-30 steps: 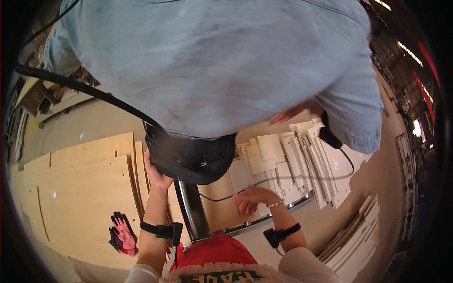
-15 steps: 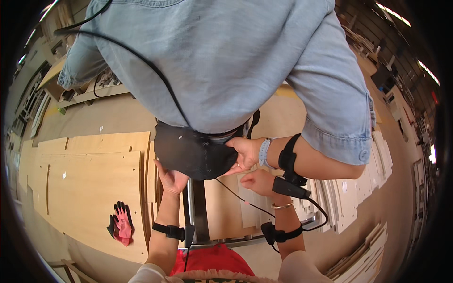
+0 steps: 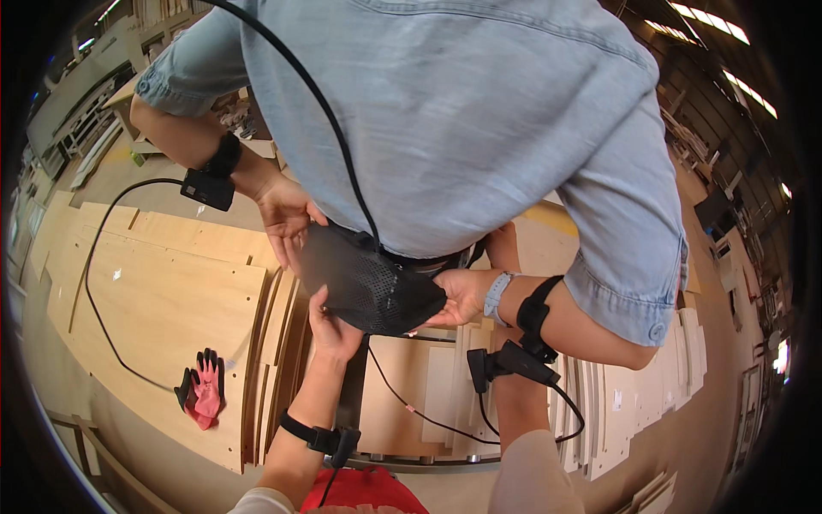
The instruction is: Cleaning and wiping down white furniture panels using a cleaning spray and a cloth.
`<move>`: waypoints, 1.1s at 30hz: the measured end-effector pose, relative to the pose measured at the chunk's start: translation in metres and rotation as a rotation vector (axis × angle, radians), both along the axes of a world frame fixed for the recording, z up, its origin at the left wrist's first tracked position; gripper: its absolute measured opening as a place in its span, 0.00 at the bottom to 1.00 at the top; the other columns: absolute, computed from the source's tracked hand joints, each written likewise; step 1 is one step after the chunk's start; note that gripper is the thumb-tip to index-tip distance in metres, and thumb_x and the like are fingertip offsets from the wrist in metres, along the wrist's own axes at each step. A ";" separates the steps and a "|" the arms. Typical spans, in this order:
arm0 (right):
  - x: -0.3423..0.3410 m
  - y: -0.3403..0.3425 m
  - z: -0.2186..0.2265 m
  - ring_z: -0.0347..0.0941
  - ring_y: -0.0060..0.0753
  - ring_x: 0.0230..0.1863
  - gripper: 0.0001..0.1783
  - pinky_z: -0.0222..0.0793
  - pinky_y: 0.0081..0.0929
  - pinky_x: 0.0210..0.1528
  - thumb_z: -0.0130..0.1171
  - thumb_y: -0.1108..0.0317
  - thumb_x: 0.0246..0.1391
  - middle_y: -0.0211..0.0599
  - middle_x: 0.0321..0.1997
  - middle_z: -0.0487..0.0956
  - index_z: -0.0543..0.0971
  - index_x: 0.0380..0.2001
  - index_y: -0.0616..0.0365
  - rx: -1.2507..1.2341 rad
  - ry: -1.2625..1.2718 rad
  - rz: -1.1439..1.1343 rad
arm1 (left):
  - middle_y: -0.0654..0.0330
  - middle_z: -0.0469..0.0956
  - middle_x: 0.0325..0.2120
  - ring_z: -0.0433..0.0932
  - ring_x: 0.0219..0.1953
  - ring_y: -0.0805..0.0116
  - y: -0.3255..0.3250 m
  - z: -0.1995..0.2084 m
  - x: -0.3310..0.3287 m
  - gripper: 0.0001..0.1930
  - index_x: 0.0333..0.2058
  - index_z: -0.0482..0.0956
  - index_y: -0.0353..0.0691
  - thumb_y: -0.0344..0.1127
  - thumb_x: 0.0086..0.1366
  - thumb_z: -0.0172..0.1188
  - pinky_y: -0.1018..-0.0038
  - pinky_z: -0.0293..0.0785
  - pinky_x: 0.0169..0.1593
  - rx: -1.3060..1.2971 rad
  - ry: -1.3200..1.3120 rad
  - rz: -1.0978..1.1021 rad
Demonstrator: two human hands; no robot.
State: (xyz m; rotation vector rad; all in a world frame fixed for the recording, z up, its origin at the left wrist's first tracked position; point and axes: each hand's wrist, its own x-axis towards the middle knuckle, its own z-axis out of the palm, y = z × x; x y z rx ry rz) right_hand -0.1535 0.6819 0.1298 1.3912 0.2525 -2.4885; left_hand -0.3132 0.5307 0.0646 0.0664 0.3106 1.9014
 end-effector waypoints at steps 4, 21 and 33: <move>0.001 0.003 -0.017 0.67 0.51 0.52 0.22 0.67 0.32 0.54 0.45 0.66 0.58 0.62 0.49 0.69 0.65 0.46 0.78 -0.199 -0.047 -0.030 | 0.59 0.72 0.46 0.68 0.50 0.61 -0.005 -0.004 0.000 0.22 0.47 0.69 0.37 0.44 0.56 0.51 0.65 0.60 0.56 0.017 -0.018 -0.043; 0.014 -0.004 0.011 0.72 0.45 0.47 0.24 0.76 0.16 0.34 0.45 0.57 0.58 0.58 0.47 0.71 0.65 0.49 0.67 0.324 0.128 0.088 | 0.56 0.68 0.50 0.66 0.53 0.58 -0.012 -0.009 -0.013 0.27 0.51 0.66 0.37 0.47 0.54 0.51 0.61 0.59 0.58 0.024 -0.002 -0.055; 0.046 0.038 -0.009 0.70 0.49 0.49 0.19 0.73 0.29 0.42 0.49 0.62 0.52 0.55 0.45 0.74 0.72 0.44 0.64 1.059 -0.046 0.162 | 0.59 0.65 0.54 0.63 0.55 0.59 0.001 0.004 0.005 0.31 0.54 0.64 0.42 0.56 0.59 0.49 0.61 0.56 0.60 0.086 -0.028 -0.030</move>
